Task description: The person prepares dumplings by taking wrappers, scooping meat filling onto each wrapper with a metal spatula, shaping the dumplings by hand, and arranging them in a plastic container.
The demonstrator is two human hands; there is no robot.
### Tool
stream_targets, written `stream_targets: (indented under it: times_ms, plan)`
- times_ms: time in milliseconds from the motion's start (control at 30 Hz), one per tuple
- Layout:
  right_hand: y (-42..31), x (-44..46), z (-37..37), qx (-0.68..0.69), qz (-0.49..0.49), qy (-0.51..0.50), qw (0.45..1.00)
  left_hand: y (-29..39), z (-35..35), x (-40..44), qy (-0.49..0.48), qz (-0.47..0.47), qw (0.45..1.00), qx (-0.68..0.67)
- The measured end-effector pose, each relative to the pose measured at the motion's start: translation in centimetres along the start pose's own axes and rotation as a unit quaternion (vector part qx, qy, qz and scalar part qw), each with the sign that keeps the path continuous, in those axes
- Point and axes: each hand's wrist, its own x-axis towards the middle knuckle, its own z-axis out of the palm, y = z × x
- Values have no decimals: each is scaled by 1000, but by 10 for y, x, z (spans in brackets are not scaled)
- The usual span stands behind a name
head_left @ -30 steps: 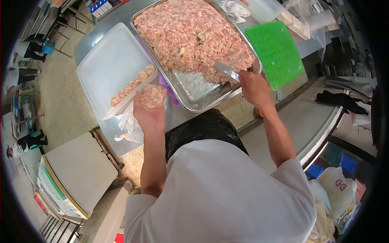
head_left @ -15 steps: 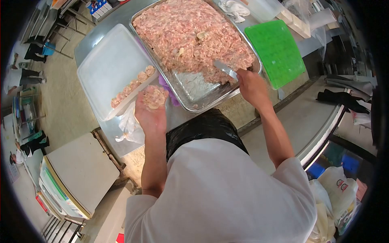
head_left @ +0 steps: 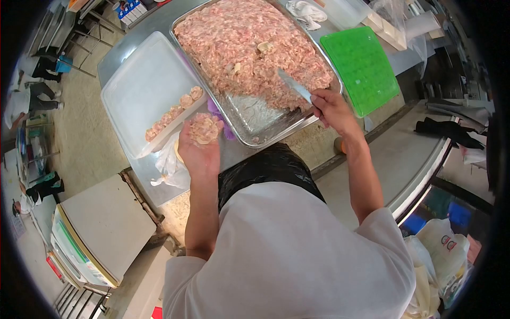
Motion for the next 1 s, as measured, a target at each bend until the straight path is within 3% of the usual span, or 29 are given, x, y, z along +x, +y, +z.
stream_targets:
  times_ms: [67, 133, 233, 333, 433, 633, 700, 800, 1000]
  plan:
    - [9, 0, -6, -129, -73, 59, 987, 0, 1, -2, 24, 2, 1000, 9]
    - [25, 3, -11, -302, -180, 126, 928, 0, 4, -3, 42, 4, 999, 11]
    - [21, -3, -25, -349, -155, 109, 918, -1, 6, -4, 44, -1, 999, 9]
    - [18, -3, -32, -355, -106, 136, 919, -1, 3, -4, 27, -8, 999, 14]
    - [1, -8, -31, -354, -121, 160, 913, -2, 5, -6, 42, -8, 999, 7]
    - [1, 12, 6, -403, -124, 117, 899, -4, 9, -7, 5, -20, 1000, 19]
    - [6, 16, 9, -394, -129, 113, 903, -4, 4, -5, -14, -24, 999, 20]
    - [8, 12, 6, -351, -135, 98, 921, -4, 5, -7, 33, -5, 999, 9]
    - [20, 17, 12, -296, -178, 81, 935, -7, 4, -5, 2, -26, 999, 23]
